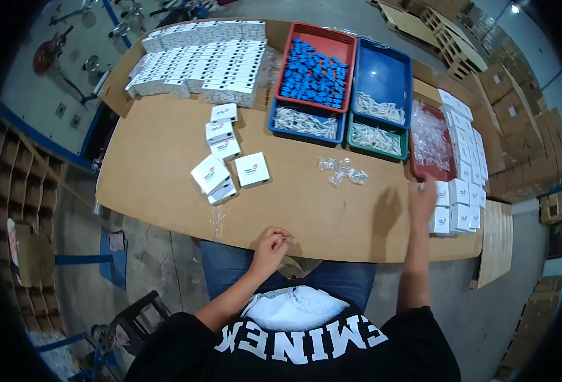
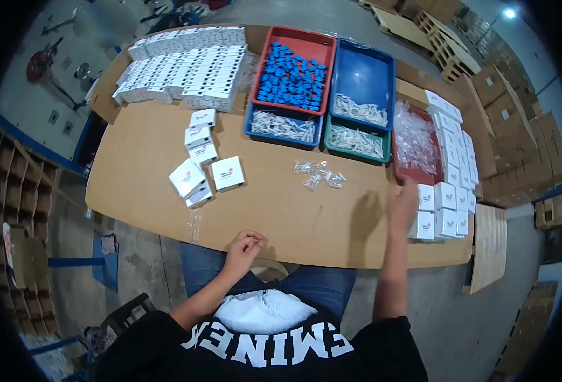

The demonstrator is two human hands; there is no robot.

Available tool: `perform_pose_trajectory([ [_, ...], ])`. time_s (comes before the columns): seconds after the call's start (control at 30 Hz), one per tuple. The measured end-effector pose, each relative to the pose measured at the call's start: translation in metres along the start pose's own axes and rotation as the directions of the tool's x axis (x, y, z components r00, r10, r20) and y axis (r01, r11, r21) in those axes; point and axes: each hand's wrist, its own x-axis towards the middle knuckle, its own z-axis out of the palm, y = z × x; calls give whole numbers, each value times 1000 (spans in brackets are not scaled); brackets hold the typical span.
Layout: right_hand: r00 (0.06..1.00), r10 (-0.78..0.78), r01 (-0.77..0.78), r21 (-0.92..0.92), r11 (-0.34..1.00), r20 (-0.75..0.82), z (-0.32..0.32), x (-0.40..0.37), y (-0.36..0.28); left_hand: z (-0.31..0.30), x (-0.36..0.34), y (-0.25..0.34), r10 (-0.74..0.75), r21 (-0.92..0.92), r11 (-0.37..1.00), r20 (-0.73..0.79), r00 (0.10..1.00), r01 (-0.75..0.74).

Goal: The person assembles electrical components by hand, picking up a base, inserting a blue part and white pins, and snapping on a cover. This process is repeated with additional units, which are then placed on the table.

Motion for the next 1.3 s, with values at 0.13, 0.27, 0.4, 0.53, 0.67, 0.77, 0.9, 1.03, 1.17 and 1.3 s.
perform_pose_trajectory([
  [0.13,884,-58,-127,358,925,464,65,-59,-163,2,1,4,-30,-15,999,113,993,32],
  [0.27,681,-553,264,543,797,481,147,-116,-270,-2,-1,2,-13,-27,1000,153,988,17],
  [0.4,758,-621,508,419,753,197,187,-145,-298,-12,-2,-14,-161,-98,980,118,980,173],
  [0.53,754,-534,344,463,817,382,164,-140,-268,-16,3,-23,-138,-130,980,84,987,149],
  [0.67,764,-441,249,415,875,471,132,-144,-220,-26,18,-22,-250,-364,901,11,968,237],
  [0.77,676,-334,-1,454,891,657,77,-146,-199,-22,27,15,-331,-490,799,124,936,347],
  [0.9,643,-499,-88,703,705,581,39,-184,-174,4,33,68,-519,-453,532,494,698,715],
  [1.03,780,-399,-49,681,731,483,20,-203,-173,29,29,66,-622,-373,425,542,565,825],
  [1.17,836,-411,67,675,735,364,27,-210,-166,34,26,55,-548,-484,325,604,579,813],
  [1.3,781,-511,132,705,697,359,38,-212,-163,36,19,57,-595,-562,366,472,651,742],
])
